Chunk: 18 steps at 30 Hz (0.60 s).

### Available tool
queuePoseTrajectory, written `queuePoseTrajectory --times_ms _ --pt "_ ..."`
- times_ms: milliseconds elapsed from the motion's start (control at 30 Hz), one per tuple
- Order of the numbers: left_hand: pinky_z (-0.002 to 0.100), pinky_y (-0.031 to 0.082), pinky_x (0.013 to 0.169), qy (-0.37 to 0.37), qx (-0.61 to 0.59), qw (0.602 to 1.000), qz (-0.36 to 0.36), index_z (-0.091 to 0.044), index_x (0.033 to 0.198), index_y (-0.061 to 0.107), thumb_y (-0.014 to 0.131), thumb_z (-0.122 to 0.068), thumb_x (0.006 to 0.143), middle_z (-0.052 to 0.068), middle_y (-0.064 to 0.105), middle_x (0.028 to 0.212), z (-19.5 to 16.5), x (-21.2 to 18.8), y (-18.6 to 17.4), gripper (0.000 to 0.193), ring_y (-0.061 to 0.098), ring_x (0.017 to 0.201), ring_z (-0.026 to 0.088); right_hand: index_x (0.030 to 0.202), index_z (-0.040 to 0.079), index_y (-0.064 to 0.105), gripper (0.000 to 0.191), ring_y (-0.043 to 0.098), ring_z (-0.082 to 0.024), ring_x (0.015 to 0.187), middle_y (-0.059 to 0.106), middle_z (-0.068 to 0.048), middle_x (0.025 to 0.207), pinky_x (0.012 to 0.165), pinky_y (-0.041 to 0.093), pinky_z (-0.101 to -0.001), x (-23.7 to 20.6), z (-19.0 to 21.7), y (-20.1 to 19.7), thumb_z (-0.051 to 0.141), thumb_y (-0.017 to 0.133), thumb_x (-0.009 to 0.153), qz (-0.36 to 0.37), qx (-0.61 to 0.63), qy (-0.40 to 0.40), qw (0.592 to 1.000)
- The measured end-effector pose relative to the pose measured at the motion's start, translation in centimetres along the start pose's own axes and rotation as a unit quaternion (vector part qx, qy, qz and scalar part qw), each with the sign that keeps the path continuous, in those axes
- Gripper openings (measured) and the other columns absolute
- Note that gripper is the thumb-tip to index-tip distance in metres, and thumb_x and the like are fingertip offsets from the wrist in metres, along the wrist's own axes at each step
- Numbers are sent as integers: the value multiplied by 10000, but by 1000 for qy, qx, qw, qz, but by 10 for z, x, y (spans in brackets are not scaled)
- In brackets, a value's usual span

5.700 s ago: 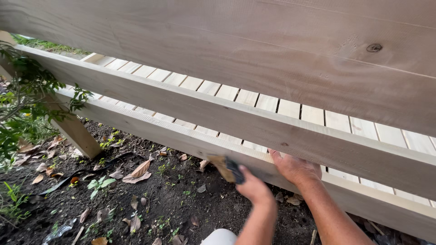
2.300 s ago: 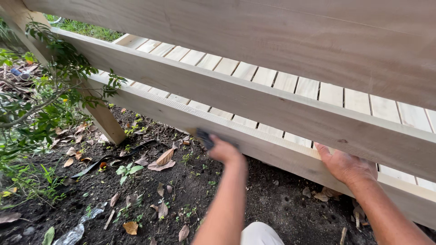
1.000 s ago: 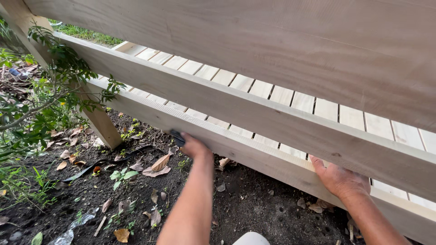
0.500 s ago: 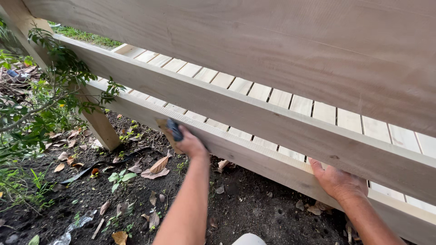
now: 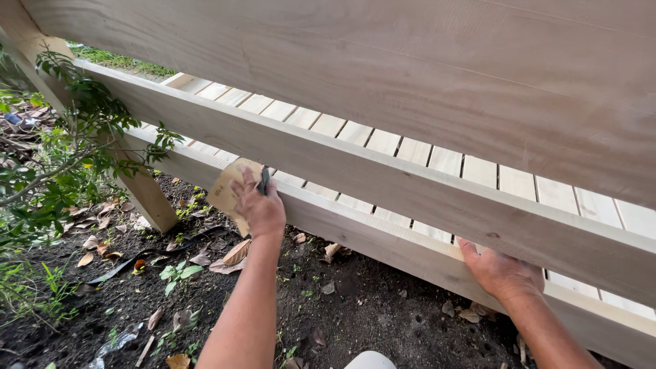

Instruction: The person sands a large slatted wooden furniture frame outdoors using sheets of sandpaper held by hand. They rub the sandpaper along the horizontal rails and side panels, then work across the slatted top surface section by section, steadying the frame with the other hand.

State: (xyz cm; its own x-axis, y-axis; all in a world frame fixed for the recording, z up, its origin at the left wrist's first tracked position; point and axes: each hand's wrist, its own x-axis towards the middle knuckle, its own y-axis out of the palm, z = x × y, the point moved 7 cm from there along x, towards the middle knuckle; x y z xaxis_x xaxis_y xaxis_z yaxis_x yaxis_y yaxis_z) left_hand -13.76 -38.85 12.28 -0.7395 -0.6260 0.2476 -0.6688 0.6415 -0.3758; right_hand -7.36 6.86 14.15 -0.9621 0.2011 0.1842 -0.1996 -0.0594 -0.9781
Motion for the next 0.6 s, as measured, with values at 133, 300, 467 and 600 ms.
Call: queuePoseTrajectory --times_ms 133,300,467,600 --pt "624 54 1166 222 165 959 61 -44 1443 488 570 -172 873 292 349 1518 -53 -82 45 590 170 1502 423 1387 219 620 663 617 -292 1218 641 -80 1340 1015 508 -473 0 -2 0 643 510 890 9 -13 8 1000" --pt "576 143 1248 435 115 873 188 -31 1401 602 559 -131 914 150 515 1485 -112 -247 122 498 374 1476 347 1397 220 601 653 605 -286 1226 629 -87 1336 1005 503 -474 0 -3 -1 652 480 923 42 -40 14 998" --pt "507 338 1107 345 90 927 116 -106 1024 728 637 -146 920 86 655 1287 -67 -106 53 143 534 1237 285 1375 208 634 624 644 -276 1203 672 -74 1313 1012 531 -450 -4 0 -7 623 486 933 42 -13 20 999" --pt "550 245 1111 339 162 925 -51 -51 1193 692 679 -217 1004 105 641 1332 -56 -24 -16 252 458 1361 359 1343 190 656 572 667 -293 1192 689 -79 1318 1010 546 -449 -7 2 -13 574 478 958 41 1 31 999"
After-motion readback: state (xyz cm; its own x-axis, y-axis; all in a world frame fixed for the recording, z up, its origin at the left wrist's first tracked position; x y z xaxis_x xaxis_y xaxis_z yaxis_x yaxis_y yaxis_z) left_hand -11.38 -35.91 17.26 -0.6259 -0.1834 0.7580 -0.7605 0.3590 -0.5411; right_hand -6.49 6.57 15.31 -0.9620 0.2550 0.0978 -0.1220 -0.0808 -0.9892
